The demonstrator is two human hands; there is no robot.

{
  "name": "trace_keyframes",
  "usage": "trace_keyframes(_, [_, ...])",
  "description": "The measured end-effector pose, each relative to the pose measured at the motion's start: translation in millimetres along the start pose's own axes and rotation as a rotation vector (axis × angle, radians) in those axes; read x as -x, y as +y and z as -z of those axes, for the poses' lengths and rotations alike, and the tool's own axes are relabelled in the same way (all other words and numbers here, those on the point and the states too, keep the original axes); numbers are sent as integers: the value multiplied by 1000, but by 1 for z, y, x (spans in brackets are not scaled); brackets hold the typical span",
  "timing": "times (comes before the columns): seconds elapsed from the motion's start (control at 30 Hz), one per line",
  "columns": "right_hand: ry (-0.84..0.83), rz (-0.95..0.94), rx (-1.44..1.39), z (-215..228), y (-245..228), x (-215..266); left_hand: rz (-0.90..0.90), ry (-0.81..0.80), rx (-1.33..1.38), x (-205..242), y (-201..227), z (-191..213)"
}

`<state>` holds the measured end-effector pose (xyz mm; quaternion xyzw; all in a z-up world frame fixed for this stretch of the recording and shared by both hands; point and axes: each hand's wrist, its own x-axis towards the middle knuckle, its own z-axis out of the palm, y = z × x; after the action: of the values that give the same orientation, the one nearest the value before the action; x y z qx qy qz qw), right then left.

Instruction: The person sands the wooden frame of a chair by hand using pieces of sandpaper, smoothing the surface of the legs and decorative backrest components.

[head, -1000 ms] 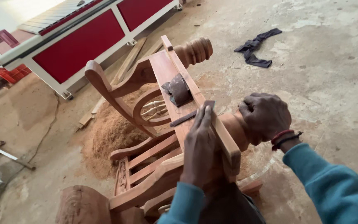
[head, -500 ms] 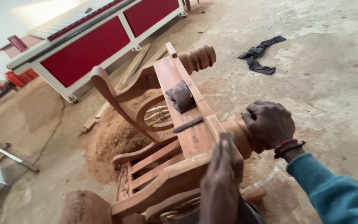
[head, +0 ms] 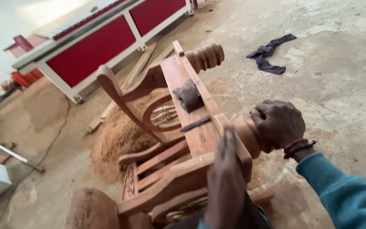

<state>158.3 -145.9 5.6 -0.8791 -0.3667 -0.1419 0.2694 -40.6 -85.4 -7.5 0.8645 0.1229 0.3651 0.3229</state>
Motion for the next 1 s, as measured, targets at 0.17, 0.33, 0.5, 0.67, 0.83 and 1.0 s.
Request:
trace_keyframes(0.17, [16,32,-20,0,1,3,-32,15,-84,-22,-8,5])
trace_keyframes(0.33, [35,12,-10,-3,3,0,-189,-6,-278,20,8,10])
trace_keyframes(0.5, [16,38,-19,2,1,1,-99,16,-163,-12,-10,3])
trace_keyframes(0.67, [-6,1,-24,4,2,-1,-155,-28,-226,29,13,11])
trace_keyframes(0.83, [11,23,-32,5,0,3,-82,-1,-116,4,-3,8])
trace_keyframes(1.0, [63,12,-43,4,-3,2,-93,-60,-215,42,11,8])
